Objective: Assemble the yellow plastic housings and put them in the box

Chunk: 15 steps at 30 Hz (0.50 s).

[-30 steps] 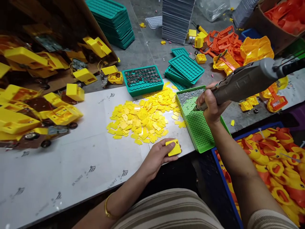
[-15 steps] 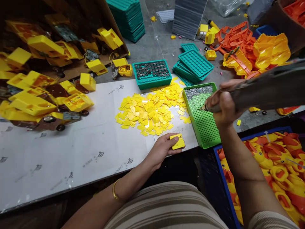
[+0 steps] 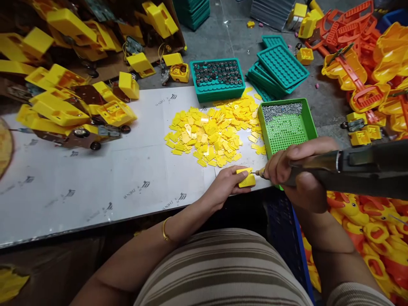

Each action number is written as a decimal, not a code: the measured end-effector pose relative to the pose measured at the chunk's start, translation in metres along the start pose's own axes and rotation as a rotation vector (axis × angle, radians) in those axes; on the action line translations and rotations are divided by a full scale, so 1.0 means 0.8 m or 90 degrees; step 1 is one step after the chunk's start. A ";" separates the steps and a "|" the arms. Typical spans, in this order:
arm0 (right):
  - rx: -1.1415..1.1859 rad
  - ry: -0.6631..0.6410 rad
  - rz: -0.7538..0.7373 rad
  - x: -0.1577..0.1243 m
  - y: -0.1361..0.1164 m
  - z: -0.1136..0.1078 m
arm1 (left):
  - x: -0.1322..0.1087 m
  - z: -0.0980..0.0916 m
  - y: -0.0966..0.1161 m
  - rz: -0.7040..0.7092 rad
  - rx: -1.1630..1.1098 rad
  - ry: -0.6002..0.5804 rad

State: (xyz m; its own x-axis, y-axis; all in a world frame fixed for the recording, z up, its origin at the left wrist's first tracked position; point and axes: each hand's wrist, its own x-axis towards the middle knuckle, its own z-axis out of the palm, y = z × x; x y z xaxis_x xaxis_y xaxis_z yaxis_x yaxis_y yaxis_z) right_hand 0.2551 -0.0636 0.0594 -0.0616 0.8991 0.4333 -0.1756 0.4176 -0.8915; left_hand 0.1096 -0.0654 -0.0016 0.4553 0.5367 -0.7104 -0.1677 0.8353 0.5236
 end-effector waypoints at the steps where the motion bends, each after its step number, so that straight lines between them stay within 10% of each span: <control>1: -0.004 0.004 -0.005 0.001 0.002 0.001 | 0.000 0.000 0.000 0.001 0.003 -0.001; 15: -0.069 -0.061 0.105 0.001 0.008 0.001 | 0.001 0.001 -0.006 0.028 0.040 -0.002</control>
State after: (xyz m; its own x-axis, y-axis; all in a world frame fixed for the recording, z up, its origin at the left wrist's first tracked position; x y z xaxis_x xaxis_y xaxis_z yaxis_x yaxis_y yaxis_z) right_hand 0.2534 -0.0604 0.0539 -0.1743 0.9423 0.2857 -0.0489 0.2815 -0.9583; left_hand 0.1118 -0.0691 -0.0040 0.4519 0.5717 -0.6848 -0.1326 0.8022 0.5821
